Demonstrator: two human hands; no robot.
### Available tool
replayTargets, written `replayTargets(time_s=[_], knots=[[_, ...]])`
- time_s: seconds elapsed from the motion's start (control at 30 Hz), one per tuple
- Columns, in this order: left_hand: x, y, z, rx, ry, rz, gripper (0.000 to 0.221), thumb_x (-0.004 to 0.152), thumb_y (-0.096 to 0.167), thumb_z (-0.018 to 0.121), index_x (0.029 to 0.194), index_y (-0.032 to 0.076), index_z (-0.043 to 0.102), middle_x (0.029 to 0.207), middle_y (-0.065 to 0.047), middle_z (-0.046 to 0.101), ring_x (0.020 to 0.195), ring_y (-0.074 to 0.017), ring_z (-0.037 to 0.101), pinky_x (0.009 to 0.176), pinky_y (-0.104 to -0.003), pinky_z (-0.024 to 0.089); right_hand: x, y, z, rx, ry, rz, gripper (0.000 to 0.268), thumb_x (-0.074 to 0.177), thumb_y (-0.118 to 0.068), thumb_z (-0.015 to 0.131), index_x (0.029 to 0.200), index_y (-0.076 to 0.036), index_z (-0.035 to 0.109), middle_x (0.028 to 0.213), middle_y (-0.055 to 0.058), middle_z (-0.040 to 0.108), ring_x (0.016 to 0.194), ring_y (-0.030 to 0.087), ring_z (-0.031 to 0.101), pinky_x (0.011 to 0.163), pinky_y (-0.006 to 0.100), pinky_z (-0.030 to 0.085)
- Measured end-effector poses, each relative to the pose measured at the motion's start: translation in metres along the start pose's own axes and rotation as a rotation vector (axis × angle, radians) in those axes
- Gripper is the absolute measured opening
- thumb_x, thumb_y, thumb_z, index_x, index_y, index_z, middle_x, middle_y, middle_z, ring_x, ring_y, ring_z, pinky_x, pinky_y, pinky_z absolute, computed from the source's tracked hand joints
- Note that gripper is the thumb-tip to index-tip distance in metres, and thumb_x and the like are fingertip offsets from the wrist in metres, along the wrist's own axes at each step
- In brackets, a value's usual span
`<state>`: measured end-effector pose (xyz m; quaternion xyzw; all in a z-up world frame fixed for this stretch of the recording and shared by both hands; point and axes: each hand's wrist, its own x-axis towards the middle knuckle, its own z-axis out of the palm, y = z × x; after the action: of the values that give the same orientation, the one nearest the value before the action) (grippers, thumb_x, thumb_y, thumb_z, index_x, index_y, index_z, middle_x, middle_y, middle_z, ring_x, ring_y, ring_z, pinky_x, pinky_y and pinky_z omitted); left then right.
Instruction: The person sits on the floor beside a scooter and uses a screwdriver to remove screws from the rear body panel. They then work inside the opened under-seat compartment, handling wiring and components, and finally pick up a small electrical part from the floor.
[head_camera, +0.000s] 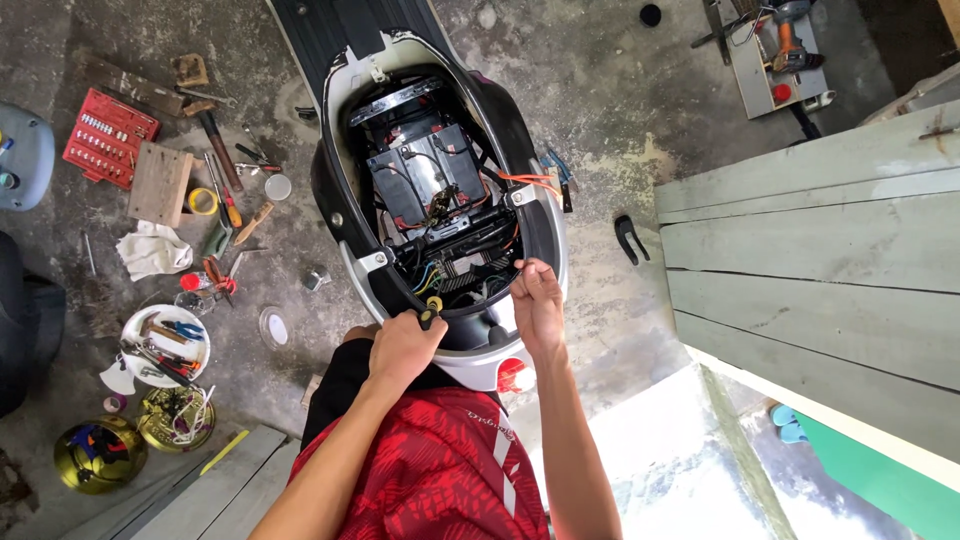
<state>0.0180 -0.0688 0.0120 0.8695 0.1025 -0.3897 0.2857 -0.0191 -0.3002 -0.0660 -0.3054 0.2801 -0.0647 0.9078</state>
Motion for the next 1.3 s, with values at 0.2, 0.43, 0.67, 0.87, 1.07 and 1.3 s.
replayTargets(time_s=[0.2,0.43,0.67,0.87,1.07,1.3], knots=[[0.000,0.004,-0.002,0.000,-0.002,0.008,0.056,0.085,0.050,0.061,0.095,-0.004,0.075,0.093,-0.029,0.073,0.094,-0.0475,0.071,0.090,-0.051,0.056,-0.005,-0.007,0.020,-0.010,0.003,0.029,0.009,0.104,-0.009,0.058,0.112,-0.006,0.060,0.111,0.008,0.064,0.089,0.014,0.057,0.093,0.030,0.050],[-0.002,0.009,-0.002,0.002,0.009,0.024,0.056,0.086,0.050,0.061,0.093,-0.004,0.075,0.091,-0.029,0.073,0.093,-0.0467,0.072,0.089,-0.051,0.057,-0.007,-0.011,0.036,0.050,-0.013,0.052,0.019,0.102,-0.007,0.058,0.120,-0.006,0.061,0.106,0.006,0.061,0.092,0.014,0.056,0.097,0.031,0.049],[-0.003,0.012,0.001,0.065,0.000,0.041,0.055,0.088,0.050,0.059,0.092,-0.003,0.075,0.090,-0.029,0.073,0.091,-0.0469,0.072,0.087,-0.052,0.057,0.001,-0.013,0.035,0.249,0.022,0.184,0.006,0.104,-0.004,0.050,0.107,-0.001,0.054,0.103,0.008,0.053,0.083,0.014,0.044,0.079,0.028,0.044],[-0.007,0.012,0.002,0.072,-0.017,0.040,0.055,0.088,0.049,0.059,0.093,-0.003,0.075,0.091,-0.029,0.073,0.091,-0.0470,0.071,0.086,-0.052,0.057,0.002,-0.012,0.030,0.215,0.062,0.243,0.004,0.096,-0.003,0.045,0.096,-0.005,0.049,0.094,0.006,0.048,0.075,0.013,0.039,0.069,0.027,0.038],[-0.009,0.011,0.003,0.089,-0.038,0.032,0.055,0.088,0.050,0.059,0.093,-0.003,0.075,0.092,-0.029,0.073,0.091,-0.0467,0.072,0.085,-0.052,0.057,0.005,-0.008,0.023,0.125,0.016,0.283,0.009,0.094,-0.005,0.040,0.087,-0.010,0.042,0.081,0.001,0.039,0.068,0.012,0.032,0.062,0.027,0.033],[-0.011,0.012,0.001,0.086,-0.039,0.032,0.055,0.088,0.050,0.059,0.092,-0.003,0.074,0.092,-0.028,0.073,0.091,-0.0467,0.072,0.086,-0.052,0.058,0.013,0.001,0.015,-0.106,0.067,0.388,0.018,0.098,-0.011,0.041,0.080,-0.011,0.041,0.073,-0.001,0.037,0.061,0.008,0.030,0.054,0.024,0.029]])
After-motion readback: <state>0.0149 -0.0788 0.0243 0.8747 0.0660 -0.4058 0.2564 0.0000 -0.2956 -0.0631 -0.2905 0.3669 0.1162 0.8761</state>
